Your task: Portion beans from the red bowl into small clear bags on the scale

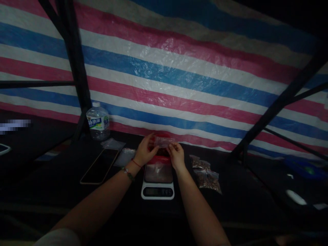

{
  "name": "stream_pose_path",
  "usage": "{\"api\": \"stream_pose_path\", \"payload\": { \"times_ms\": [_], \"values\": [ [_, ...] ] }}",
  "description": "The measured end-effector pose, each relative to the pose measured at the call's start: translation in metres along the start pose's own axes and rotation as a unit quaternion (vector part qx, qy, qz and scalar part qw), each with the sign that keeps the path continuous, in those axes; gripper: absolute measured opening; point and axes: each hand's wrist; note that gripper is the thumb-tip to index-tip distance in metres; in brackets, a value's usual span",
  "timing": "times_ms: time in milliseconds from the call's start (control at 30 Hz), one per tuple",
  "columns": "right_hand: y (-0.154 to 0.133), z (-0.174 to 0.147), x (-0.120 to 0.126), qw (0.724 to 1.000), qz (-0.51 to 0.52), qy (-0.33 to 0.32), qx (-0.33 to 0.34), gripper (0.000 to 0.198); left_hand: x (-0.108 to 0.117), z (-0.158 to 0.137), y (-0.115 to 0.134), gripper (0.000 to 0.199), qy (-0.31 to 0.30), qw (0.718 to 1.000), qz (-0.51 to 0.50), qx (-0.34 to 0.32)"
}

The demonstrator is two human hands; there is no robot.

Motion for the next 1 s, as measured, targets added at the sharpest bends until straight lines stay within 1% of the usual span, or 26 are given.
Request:
{"api": "stream_pose_path", "payload": {
  "times_ms": [67,133,233,300,400,500,567,633,700,767,800,867,933,1000],
  "values": [
    [-0.004,-0.002,-0.002,1.0,0.003,-0.009,-0.014,0.024,-0.004,-0.001,0.003,0.058,-0.039,0.998,-0.025,0.041],
    [-0.006,-0.002,-0.002,0.999,-0.004,-0.02,-0.034,0.028,-0.007,-0.001,0.003,0.052,-0.052,0.995,-0.03,0.075],
    [-0.007,0.0,0.0,0.998,-0.028,-0.014,-0.06,0.028,-0.008,0.004,-0.002,0.049,-0.027,0.991,-0.056,0.117],
    [-0.006,0.0,0.002,0.997,-0.055,-0.002,-0.057,0.027,-0.007,0.008,-0.005,0.049,-0.011,0.987,-0.077,0.137],
    [-0.004,0.001,0.003,0.996,-0.072,0.003,-0.047,0.028,-0.004,0.013,-0.007,0.045,-0.004,0.986,-0.083,0.148],
    [-0.004,0.001,0.005,0.995,-0.07,-0.016,-0.07,0.034,-0.002,0.017,-0.006,0.041,-0.002,0.985,-0.072,0.158],
    [-0.003,0.002,0.006,0.992,-0.09,-0.038,-0.085,0.035,-0.002,0.018,-0.006,0.042,-0.003,0.984,-0.067,0.164],
    [-0.003,0.002,0.006,0.99,-0.108,-0.045,-0.083,0.032,-0.003,0.019,-0.005,0.048,-0.021,0.982,-0.074,0.173],
    [-0.003,0.003,0.007,0.991,-0.108,-0.035,-0.074,0.03,-0.004,0.02,-0.004,0.057,-0.06,0.973,-0.106,0.194],
    [-0.003,0.003,0.006,0.992,-0.101,-0.032,-0.071,0.03,-0.001,0.022,-0.002,0.057,-0.097,0.961,-0.139,0.216],
    [-0.003,0.003,0.006,0.992,-0.098,-0.035,-0.072,0.03,0.003,0.025,-0.002,0.054,-0.104,0.958,-0.15,0.221],
    [-0.004,0.002,0.005,0.991,-0.098,-0.045,-0.072,0.029,0.018,0.034,0.0,0.046,-0.092,0.959,-0.152,0.22],
    [-0.006,0.002,0.004,0.991,-0.101,-0.052,-0.067,0.028,0.042,0.047,-0.002,0.044,-0.066,0.961,-0.147,0.223],
    [-0.008,0.001,0.004,0.992,-0.099,-0.05,-0.057,0.027,0.072,0.059,-0.01,0.043,-0.045,0.965,-0.137,0.218]
  ]
}}
Point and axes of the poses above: each hand's wrist, its own z-axis towards the middle knuckle, its own x-axis out of the back of the hand, y = z × x, and after that the axes turned 9 degrees about z, right-handed
